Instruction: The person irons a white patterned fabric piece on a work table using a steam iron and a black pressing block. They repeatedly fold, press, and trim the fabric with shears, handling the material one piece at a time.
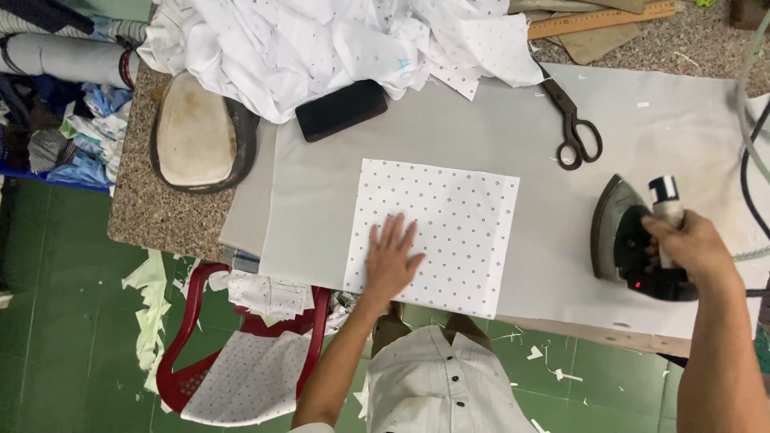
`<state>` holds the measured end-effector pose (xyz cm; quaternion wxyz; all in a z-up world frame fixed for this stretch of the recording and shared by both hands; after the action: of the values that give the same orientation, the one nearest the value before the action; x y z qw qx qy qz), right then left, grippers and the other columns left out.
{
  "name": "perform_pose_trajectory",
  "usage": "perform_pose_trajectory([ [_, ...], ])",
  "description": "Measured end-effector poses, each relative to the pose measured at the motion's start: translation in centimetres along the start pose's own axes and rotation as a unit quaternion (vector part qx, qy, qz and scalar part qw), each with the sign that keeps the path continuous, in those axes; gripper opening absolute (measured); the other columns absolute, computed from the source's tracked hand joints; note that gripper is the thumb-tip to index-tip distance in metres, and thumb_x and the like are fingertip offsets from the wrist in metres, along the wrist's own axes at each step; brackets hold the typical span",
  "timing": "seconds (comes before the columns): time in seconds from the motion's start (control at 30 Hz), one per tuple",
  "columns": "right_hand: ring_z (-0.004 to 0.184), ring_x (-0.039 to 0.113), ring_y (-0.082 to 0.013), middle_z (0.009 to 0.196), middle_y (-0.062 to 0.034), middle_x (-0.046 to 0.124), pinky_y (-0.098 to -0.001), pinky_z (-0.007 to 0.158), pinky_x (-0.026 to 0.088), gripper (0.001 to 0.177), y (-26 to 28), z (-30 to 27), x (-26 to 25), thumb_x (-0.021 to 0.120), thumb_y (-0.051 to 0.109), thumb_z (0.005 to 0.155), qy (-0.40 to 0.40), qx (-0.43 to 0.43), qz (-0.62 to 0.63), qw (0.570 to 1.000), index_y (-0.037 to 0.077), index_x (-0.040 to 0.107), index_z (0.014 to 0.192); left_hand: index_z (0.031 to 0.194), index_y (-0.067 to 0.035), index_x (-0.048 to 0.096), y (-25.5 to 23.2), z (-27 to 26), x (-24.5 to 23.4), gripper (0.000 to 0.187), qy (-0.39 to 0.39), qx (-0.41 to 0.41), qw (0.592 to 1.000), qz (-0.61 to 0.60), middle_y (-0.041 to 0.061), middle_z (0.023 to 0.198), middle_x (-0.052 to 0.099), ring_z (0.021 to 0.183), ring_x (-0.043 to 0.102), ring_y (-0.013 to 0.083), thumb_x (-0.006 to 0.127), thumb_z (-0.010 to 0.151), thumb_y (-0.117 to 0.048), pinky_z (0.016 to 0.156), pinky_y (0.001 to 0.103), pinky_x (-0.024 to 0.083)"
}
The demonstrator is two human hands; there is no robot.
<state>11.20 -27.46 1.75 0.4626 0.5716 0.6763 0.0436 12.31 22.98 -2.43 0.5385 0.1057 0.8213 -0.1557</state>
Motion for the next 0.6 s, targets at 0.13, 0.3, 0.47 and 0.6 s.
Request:
perform_pose_trajectory([
  [0.13, 0.062, 0.056, -0.0311, 0.084, -0.0260, 0.067, -0.0415, 0.053, 0.047, 0.026, -1.8, -4.4, 3.4, 0.071, 0.015, 0.103, 0.011, 0.020, 0.017, 1.000, -0.006, 0.061, 0.114, 0.157, -0.003, 0.037, 11.5, 4.0, -3.9, 0.075, -0.257, -0.067, 0.964, -0.016, 0.028, 0.165, 0.023, 0.154, 0.021, 0.0443, 0.039, 0.104, -0.056, 0.124, 0.061, 0.015],
  [0.3, 0.117, 0.061, -0.0394, 0.129, -0.0261, 0.065, -0.0470, 0.099, 0.045, 0.069, 5.4, -13.9, 7.3, 0.066, 0.035, 0.091, -0.028, -0.013, -0.117, 0.993, 0.005, 0.051, 0.151, 0.157, -0.001, 0.038, 17.8, 13.2, -11.4, 0.072, -0.326, -0.035, 0.943, 0.064, 0.025, 0.164, 0.028, 0.153, 0.023, 0.0400, 0.054, 0.105, -0.049, 0.124, 0.060, 0.019],
  [0.47, 0.082, 0.075, -0.0442, 0.107, -0.0289, 0.073, -0.0528, 0.075, 0.063, 0.062, 11.8, -18.8, 15.6, 0.051, 0.042, 0.099, 0.066, -0.063, -0.289, 0.953, 0.018, 0.037, 0.154, 0.160, -0.009, 0.033, 18.5, 13.7, -9.0, 0.072, -0.283, -0.048, 0.955, 0.072, 0.019, 0.164, 0.029, 0.150, 0.029, 0.0377, 0.044, 0.105, -0.055, 0.122, 0.057, 0.021],
  [0.6, 0.082, 0.080, -0.0292, 0.095, -0.0119, 0.078, -0.0442, 0.071, 0.067, 0.057, 14.9, -20.7, 25.3, 0.056, 0.054, 0.095, 0.093, -0.343, -0.431, 0.829, 0.016, 0.054, 0.137, 0.129, -0.008, 0.061, 20.2, 10.3, -4.8, 0.059, -0.365, -0.044, 0.928, 0.049, 0.016, 0.114, 0.056, 0.118, 0.055, 0.0357, 0.074, 0.088, -0.049, 0.113, 0.061, 0.033],
])
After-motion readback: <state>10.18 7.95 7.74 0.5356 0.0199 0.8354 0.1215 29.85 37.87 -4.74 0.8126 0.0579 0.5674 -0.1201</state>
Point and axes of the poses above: each hand's wrist, its own z-axis towards the middle knuckle, its own x-axis out of the palm, y = z × x, the point moved 9 cm from there along z, towards the middle knuckle
